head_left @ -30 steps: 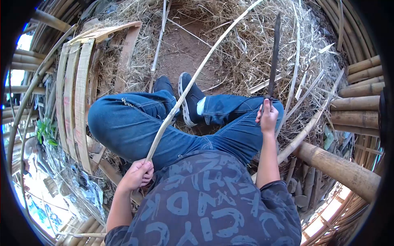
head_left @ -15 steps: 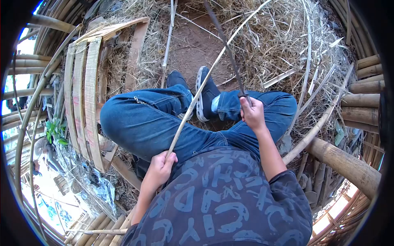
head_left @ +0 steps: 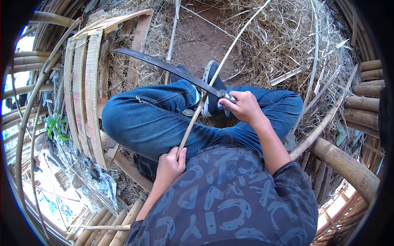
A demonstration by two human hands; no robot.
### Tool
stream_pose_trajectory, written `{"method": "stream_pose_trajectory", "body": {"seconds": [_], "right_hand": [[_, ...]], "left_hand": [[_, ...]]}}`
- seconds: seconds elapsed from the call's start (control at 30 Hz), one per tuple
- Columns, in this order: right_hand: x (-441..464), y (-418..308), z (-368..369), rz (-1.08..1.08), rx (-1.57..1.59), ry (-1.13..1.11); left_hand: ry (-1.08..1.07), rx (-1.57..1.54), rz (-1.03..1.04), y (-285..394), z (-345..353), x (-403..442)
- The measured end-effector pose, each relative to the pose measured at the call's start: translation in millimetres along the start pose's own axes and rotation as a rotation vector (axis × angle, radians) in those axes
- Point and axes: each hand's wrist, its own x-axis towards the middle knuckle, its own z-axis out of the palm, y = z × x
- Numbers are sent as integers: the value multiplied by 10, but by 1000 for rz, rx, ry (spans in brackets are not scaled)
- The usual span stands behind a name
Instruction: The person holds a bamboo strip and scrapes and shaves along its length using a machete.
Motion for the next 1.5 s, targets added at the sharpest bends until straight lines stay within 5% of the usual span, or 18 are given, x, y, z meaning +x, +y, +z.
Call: {"method": "stream_pose_trajectory", "body": {"seconds": [0.4,0.47,0.6,0.7,0.93,1.17,1.5], "right_hand": [[160,190,-212,187,-77,-140],[160,222,-303,146,-189,15],[252,716,-575,377,-123,6],[255,917,-617,305,-66,132],[116,391,-134,296,313,-31],[201,30,199,96,-88,-143],[440,527,-39,266,-82,-119]], "left_hand": [[9,-20,17,-57,40,35],[0,-18,4,-31,12,33],[-9,-53,-2,-13,-6,46],[15,-65,19,-20,15,58],[37,-73,-28,50,32,61],[24,-74,-70,56,7,65],[-39,-42,-138,64,-22,75]]}}
